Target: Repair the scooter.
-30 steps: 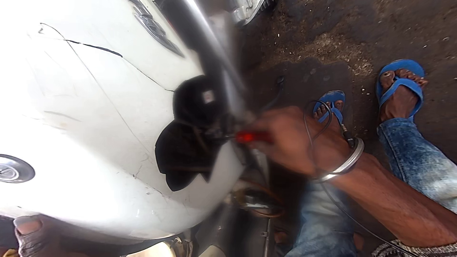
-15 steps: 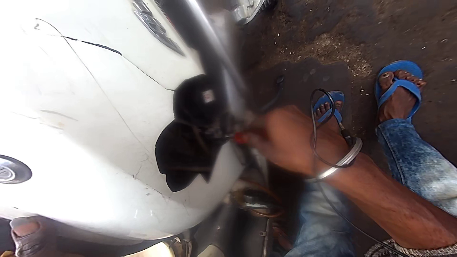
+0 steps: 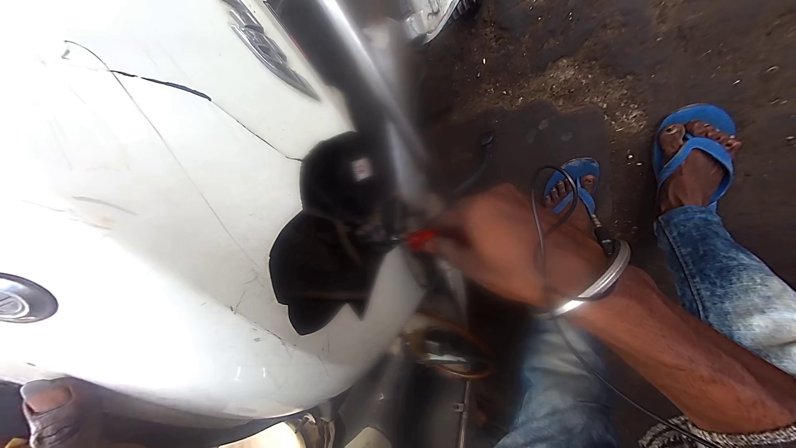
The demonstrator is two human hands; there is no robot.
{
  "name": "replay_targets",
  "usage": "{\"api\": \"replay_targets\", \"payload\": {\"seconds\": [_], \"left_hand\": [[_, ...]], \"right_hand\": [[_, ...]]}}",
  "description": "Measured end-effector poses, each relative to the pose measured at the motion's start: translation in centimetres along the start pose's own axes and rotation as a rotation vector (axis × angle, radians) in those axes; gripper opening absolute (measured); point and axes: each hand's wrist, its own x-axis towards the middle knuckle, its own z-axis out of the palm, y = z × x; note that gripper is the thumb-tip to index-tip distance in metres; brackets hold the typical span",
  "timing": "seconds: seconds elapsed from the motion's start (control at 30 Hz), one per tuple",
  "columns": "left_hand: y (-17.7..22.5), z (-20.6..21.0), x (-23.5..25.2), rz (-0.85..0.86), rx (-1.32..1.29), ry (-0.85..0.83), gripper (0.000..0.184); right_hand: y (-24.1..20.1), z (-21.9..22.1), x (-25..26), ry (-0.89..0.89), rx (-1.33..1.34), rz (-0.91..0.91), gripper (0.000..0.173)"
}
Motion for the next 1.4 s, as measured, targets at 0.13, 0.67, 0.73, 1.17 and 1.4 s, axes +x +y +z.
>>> {"api": "replay_targets", "payload": {"seconds": [0.13,0.67,0.73,1.17,1.4], "left_hand": [[0.1,0.1,0.0,-0.012,-0.01,0.014,0.027],[-0.5,-0.3,0.1,0.013,-0.031,-0.002,0.031],[-0.4,-0.2,0.1,0.003,-0.046,-0.004,0.029],[-0.1,-0.1,0.0,0.003,-0.013,-0.014,0.028],[-1.0,-0.8,0.3,0.027,0.0,-0.017,0.035]], "right_hand": [[0.1,0.1,0.0,0.018,-0.003,-0.01,0.026],[0.4,0.0,0.1,-0.003,0.007,-0.014,0.025],[0.3,-0.1,0.1,-0.008,0.01,-0.016,0.026],[0.4,0.0,0.2,-0.016,0.007,-0.007,0.027],[0.7,0.2,0.0,0.034,0.01,-0.072,0.025]]}}
